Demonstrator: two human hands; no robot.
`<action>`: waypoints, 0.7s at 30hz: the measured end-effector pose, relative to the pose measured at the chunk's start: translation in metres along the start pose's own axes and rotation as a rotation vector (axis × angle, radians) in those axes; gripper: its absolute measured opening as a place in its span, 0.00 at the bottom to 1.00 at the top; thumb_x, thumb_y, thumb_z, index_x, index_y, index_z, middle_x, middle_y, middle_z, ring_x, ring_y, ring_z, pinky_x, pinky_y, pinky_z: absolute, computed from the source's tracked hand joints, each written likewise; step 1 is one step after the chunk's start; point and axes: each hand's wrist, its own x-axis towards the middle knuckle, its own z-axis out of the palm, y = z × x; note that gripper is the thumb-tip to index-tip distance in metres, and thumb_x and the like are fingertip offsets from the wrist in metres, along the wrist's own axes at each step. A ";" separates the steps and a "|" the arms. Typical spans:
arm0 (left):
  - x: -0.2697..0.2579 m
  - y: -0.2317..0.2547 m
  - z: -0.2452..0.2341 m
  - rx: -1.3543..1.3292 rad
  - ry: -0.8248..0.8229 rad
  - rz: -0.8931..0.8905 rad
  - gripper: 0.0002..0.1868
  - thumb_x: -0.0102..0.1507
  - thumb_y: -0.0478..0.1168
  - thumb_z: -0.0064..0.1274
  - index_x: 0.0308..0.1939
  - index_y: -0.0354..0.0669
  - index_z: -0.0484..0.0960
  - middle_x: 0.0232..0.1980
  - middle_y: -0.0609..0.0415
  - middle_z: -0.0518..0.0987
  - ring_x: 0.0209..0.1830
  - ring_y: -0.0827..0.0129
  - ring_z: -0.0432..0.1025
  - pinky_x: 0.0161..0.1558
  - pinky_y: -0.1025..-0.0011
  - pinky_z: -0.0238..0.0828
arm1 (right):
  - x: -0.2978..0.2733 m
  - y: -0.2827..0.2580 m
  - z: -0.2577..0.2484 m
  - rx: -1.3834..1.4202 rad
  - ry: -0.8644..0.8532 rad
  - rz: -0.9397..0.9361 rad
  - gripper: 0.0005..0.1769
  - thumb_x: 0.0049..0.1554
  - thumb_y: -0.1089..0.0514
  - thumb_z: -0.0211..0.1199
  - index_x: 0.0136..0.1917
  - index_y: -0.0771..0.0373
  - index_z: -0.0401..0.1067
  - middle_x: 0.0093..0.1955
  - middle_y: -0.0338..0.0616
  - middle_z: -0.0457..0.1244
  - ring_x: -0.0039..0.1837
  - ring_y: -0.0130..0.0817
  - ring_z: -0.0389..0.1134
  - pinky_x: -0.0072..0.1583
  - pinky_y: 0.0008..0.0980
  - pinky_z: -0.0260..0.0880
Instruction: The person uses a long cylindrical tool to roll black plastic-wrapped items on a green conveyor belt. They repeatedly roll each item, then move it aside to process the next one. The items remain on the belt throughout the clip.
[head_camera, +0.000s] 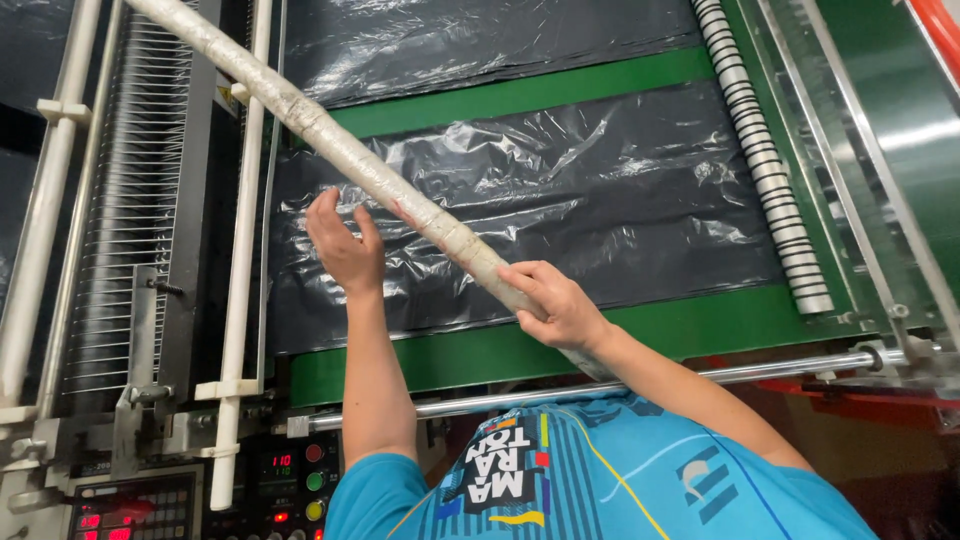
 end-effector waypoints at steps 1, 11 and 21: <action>-0.001 0.001 0.006 0.000 0.001 0.003 0.20 0.62 0.37 0.53 0.59 0.42 0.72 0.53 0.50 0.72 0.53 0.53 0.70 0.58 0.57 0.65 | -0.002 0.001 -0.003 0.000 0.003 -0.002 0.34 0.48 0.62 0.64 0.69 0.60 0.70 0.58 0.52 0.65 0.58 0.51 0.69 0.58 0.45 0.70; -0.011 0.011 0.010 -0.085 -0.172 -0.069 0.20 0.61 0.34 0.54 0.59 0.43 0.75 0.40 0.49 0.80 0.36 0.56 0.79 0.40 0.60 0.75 | -0.010 0.027 -0.016 -0.035 0.040 0.135 0.33 0.48 0.61 0.67 0.68 0.63 0.70 0.59 0.56 0.64 0.59 0.52 0.67 0.59 0.46 0.67; -0.062 0.003 0.081 -0.164 -0.310 0.061 0.15 0.61 0.42 0.56 0.52 0.50 0.80 0.46 0.56 0.84 0.49 0.67 0.79 0.54 0.72 0.76 | -0.023 0.056 -0.021 -0.099 0.056 0.164 0.38 0.53 0.63 0.66 0.76 0.69 0.63 0.60 0.58 0.59 0.55 0.48 0.64 0.55 0.40 0.66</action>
